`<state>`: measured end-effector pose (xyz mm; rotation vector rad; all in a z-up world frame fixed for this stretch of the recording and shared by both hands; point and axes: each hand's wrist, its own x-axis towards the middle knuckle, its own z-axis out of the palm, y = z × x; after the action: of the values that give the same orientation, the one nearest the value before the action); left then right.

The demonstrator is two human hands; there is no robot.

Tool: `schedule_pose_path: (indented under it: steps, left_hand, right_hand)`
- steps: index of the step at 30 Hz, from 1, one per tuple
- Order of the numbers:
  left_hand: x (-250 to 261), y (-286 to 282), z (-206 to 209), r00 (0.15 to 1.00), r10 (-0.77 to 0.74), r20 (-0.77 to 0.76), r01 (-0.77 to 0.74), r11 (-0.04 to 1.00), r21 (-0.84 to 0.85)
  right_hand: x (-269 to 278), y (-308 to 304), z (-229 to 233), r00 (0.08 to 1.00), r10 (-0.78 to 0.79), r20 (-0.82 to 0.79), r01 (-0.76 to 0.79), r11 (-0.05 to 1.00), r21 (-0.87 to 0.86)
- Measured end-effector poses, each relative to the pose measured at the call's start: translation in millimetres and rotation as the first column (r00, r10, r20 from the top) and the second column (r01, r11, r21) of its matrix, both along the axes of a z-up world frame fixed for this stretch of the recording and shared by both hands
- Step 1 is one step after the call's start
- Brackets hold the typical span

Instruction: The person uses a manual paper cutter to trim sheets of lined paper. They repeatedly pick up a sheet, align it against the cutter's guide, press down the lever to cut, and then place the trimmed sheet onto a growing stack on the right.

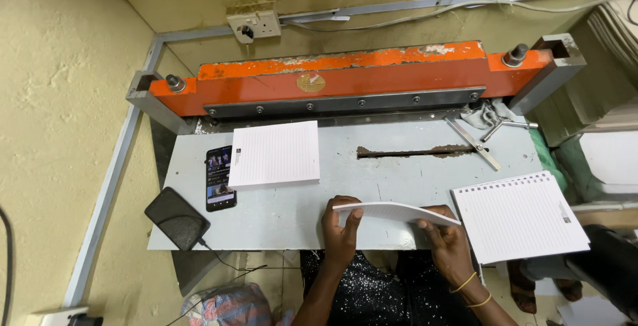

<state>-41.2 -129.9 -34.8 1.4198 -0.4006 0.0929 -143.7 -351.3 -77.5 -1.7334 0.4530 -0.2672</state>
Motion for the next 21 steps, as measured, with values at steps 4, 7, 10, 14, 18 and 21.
schedule_pose_path:
  steps: [4, 7, 10, 14, 18, 21]
  left_hand:
    - [0.7, -17.8, -13.5, 0.930, 0.216, -0.297, -0.188, 0.975, 0.120]
    - [13.2, -26.1, 21.7, 0.884, 0.256, -0.391, -0.175, 0.957, 0.232]
    - [37.7, -43.6, 56.5, 0.877, 0.248, -0.410, -0.100, 0.931, 0.350]
    - [85.2, -71.6, 74.0, 0.759, 0.264, -0.595, 0.110, 0.849, 0.516]
    - [132.3, -65.5, 42.4, 0.803, 0.004, -0.596, 0.266, 0.892, 0.365]
    - [119.0, -61.7, 62.5, 0.700, -0.009, -0.714, 0.354, 0.873, 0.335]
  right_hand:
    - [-6.4, 1.7, 53.7, 0.987, -0.013, -0.162, 0.018, 0.999, 0.030]
    - [-17.2, 13.2, 103.3, 0.966, 0.031, -0.257, 0.062, 0.935, 0.348]
    - [2.0, 33.3, 116.1, 0.940, -0.023, -0.340, 0.178, 0.885, 0.430]
    - [52.3, 38.9, 90.7, 0.900, -0.326, -0.291, 0.406, 0.870, 0.280]
    - [101.7, 13.3, 63.5, 0.912, -0.376, -0.167, 0.406, 0.761, 0.506]
    - [132.4, -7.6, 40.5, 0.898, -0.396, -0.190, 0.425, 0.675, 0.603]
